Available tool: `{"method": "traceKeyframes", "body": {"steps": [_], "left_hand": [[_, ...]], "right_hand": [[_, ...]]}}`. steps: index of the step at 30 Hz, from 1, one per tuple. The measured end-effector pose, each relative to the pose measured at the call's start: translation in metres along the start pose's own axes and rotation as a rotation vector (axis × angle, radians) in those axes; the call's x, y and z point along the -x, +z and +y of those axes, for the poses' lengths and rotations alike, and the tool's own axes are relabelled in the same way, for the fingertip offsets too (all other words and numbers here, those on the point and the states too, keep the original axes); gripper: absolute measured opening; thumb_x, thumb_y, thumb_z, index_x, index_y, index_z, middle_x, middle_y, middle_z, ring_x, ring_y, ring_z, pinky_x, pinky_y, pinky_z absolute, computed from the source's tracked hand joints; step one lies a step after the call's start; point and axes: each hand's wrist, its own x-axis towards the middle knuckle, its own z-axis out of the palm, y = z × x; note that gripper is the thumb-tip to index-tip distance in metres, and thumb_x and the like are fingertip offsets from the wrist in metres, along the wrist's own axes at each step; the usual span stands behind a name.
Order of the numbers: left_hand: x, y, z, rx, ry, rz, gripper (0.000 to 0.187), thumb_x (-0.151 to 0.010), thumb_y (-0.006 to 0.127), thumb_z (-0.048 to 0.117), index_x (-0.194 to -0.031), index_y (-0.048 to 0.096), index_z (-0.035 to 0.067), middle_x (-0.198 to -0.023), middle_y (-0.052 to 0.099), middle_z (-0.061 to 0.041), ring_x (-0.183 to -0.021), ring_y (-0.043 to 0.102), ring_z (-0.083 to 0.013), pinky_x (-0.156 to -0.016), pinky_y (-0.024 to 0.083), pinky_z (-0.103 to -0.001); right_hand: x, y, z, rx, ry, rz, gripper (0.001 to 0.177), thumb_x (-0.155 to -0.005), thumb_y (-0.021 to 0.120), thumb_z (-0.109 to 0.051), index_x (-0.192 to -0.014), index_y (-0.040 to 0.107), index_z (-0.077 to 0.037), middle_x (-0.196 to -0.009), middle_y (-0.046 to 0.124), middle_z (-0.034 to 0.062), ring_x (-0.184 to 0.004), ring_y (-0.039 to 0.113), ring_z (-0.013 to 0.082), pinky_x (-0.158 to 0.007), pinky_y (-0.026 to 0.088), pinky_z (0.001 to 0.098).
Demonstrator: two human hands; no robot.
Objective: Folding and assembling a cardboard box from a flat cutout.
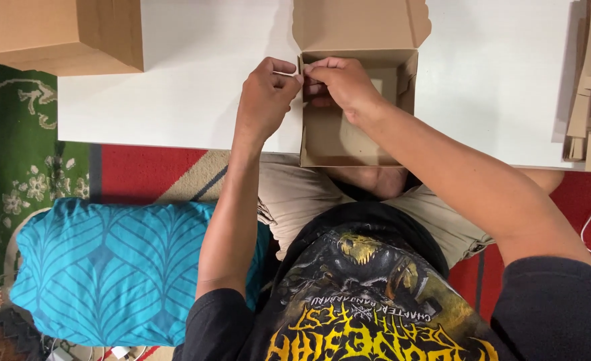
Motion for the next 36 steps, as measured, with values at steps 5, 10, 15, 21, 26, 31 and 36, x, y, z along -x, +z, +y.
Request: {"method": "traceKeyframes", "body": {"steps": [5,10,15,21,26,31,36], "left_hand": [[0.000,0.004,-0.005,-0.073,0.127,0.039,0.025,-0.086,0.067,0.012,-0.108,0.069,0.001,-0.080,0.076,-0.005,-0.066,0.066,-0.0096,-0.060,0.053,-0.022],[0.001,0.007,0.002,-0.228,0.129,0.094,0.040,-0.084,0.064,0.010,-0.123,0.063,0.002,-0.077,0.078,-0.002,-0.067,0.071,-0.0125,-0.064,0.056,-0.026],[-0.009,0.013,0.006,-0.309,0.097,0.171,0.029,-0.092,0.070,0.038,-0.090,0.073,0.009,-0.071,0.075,0.000,-0.057,0.066,-0.0119,-0.055,0.052,-0.027],[-0.017,0.019,-0.006,-0.276,0.168,0.178,0.015,-0.086,0.072,0.019,-0.092,0.067,0.006,-0.082,0.074,-0.005,-0.070,0.070,-0.0168,-0.064,0.057,-0.030],[-0.022,0.022,-0.011,-0.355,0.146,0.194,0.013,-0.086,0.071,0.016,-0.091,0.066,0.006,-0.077,0.070,-0.004,-0.066,0.068,-0.0188,-0.064,0.056,-0.032],[-0.031,0.024,-0.021,-0.559,0.166,0.192,0.025,-0.092,0.066,0.020,-0.078,0.069,0.000,-0.067,0.069,-0.013,-0.056,0.065,-0.0277,-0.058,0.054,-0.040],[-0.034,0.031,-0.019,-0.671,0.271,0.237,0.019,-0.087,0.066,0.013,-0.076,0.068,-0.002,-0.063,0.066,-0.014,-0.050,0.062,-0.0272,-0.052,0.052,-0.039]], "right_hand": [[-0.007,-0.003,0.004,-0.066,0.041,-0.007,0.014,-0.096,0.065,-0.013,-0.105,0.072,-0.004,-0.092,0.072,0.0045,-0.079,0.067,0.0106,-0.066,0.057,0.0237],[-0.003,-0.003,0.001,-0.072,0.034,0.013,0.015,-0.097,0.062,-0.013,-0.103,0.072,-0.003,-0.092,0.073,0.0063,-0.079,0.070,0.0129,-0.068,0.057,0.0244],[-0.009,-0.003,0.006,-0.015,0.033,0.039,0.010,-0.098,0.065,-0.015,-0.095,0.071,-0.008,-0.090,0.073,0.0034,-0.079,0.071,0.0111,-0.068,0.057,0.0231],[-0.001,0.007,0.002,-0.054,0.051,0.037,0.014,-0.097,0.064,-0.014,-0.102,0.070,-0.002,-0.093,0.073,0.0065,-0.081,0.072,0.0141,-0.071,0.061,0.0263],[-0.009,0.010,0.011,-0.034,0.054,0.061,0.013,-0.095,0.063,-0.011,-0.103,0.066,-0.001,-0.092,0.069,0.0062,-0.077,0.067,0.0123,-0.069,0.060,0.0255],[-0.006,-0.013,0.017,0.049,0.038,0.005,0.021,-0.092,0.057,0.000,-0.110,0.069,0.001,-0.096,0.074,0.0085,-0.081,0.070,0.0122,-0.071,0.060,0.0225],[0.019,-0.045,0.003,0.601,-0.304,0.020,0.032,-0.093,0.059,-0.011,-0.120,0.070,-0.001,-0.106,0.076,0.0045,-0.093,0.070,0.0108,-0.083,0.053,0.0215]]}}
